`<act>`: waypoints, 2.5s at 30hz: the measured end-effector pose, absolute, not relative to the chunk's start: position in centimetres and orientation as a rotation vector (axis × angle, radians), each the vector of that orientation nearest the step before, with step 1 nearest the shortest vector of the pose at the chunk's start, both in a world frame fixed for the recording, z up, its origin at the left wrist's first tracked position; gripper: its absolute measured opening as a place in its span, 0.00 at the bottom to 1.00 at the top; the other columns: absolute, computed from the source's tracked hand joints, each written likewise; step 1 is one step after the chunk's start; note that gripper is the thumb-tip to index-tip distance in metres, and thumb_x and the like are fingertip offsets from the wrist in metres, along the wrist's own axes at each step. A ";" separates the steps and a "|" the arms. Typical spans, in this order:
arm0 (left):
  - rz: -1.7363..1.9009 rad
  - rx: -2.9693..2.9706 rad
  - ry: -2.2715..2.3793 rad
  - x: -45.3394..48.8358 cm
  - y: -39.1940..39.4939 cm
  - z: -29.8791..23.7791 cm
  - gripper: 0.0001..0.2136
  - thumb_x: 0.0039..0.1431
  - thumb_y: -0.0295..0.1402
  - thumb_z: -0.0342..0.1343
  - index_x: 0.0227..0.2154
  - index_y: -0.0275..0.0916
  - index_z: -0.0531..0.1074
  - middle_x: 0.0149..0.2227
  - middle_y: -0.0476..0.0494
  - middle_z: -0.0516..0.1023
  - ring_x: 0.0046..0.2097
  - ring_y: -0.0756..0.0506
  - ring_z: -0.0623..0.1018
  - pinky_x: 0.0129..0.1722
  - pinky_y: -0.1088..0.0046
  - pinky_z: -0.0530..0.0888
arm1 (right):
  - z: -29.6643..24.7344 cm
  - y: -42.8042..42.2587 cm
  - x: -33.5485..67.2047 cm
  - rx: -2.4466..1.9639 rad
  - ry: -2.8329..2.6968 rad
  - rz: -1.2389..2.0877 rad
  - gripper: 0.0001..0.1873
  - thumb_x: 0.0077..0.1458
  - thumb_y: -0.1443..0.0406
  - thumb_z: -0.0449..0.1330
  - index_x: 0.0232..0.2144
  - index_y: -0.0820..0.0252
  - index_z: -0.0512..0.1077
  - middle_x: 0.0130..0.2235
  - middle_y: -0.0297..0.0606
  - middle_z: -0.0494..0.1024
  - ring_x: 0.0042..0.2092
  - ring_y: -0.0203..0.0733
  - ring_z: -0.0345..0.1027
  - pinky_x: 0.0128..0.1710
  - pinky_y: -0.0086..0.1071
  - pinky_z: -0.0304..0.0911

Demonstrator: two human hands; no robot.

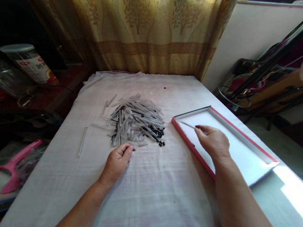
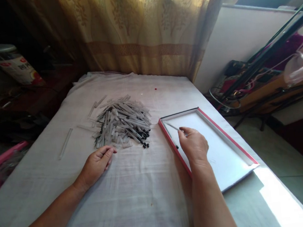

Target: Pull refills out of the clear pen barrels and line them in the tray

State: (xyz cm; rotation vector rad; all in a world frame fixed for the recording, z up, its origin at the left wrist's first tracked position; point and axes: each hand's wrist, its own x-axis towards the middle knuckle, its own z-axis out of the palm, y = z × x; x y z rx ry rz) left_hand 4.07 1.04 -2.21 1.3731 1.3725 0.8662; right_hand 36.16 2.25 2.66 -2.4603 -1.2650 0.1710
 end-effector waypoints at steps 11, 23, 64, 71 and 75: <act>0.847 1.404 1.360 4.0 0.8 -1.6 0.19 0.55 0.51 0.53 0.31 0.38 0.74 0.18 0.56 0.62 0.19 0.52 0.64 0.20 0.78 0.62 | -0.1 3.1 35.8 -2.467 -1.436 0.219 0.17 0.54 0.57 0.56 0.38 0.52 0.83 0.33 0.41 0.84 0.33 0.48 0.76 0.26 0.33 0.59; 0.847 1.436 1.337 3.8 0.8 -1.8 0.18 0.56 0.49 0.52 0.32 0.38 0.74 0.18 0.55 0.62 0.19 0.51 0.64 0.19 0.78 0.61 | -0.2 2.7 35.0 -2.434 -1.513 0.055 0.18 0.57 0.60 0.54 0.42 0.55 0.82 0.38 0.47 0.83 0.33 0.48 0.75 0.28 0.35 0.61; 1.083 2.652 1.604 4.0 -0.2 -2.9 0.13 0.68 0.35 0.49 0.50 0.41 0.72 0.45 0.40 0.81 0.49 0.41 0.77 0.57 0.57 0.64 | -2.0 0.4 27.0 -1.186 -1.646 0.671 0.09 0.59 0.65 0.57 0.39 0.57 0.77 0.38 0.40 0.80 0.38 0.40 0.74 0.35 0.30 0.69; 1.100 2.491 1.570 3.5 0.4 -3.1 0.12 0.67 0.37 0.49 0.42 0.40 0.76 0.36 0.42 0.82 0.39 0.42 0.79 0.46 0.63 0.71 | -2.8 2.6 28.1 -1.571 -1.522 0.422 0.14 0.59 0.61 0.57 0.41 0.60 0.78 0.39 0.43 0.80 0.35 0.42 0.74 0.37 0.34 0.69; 1.098 2.369 1.568 3.2 0.7 -3.0 0.11 0.66 0.37 0.50 0.42 0.41 0.77 0.37 0.43 0.82 0.40 0.43 0.80 0.44 0.66 0.73 | -2.6 3.7 28.1 -1.839 -1.685 0.269 0.12 0.57 0.61 0.60 0.39 0.56 0.80 0.41 0.41 0.79 0.36 0.43 0.74 0.34 0.33 0.66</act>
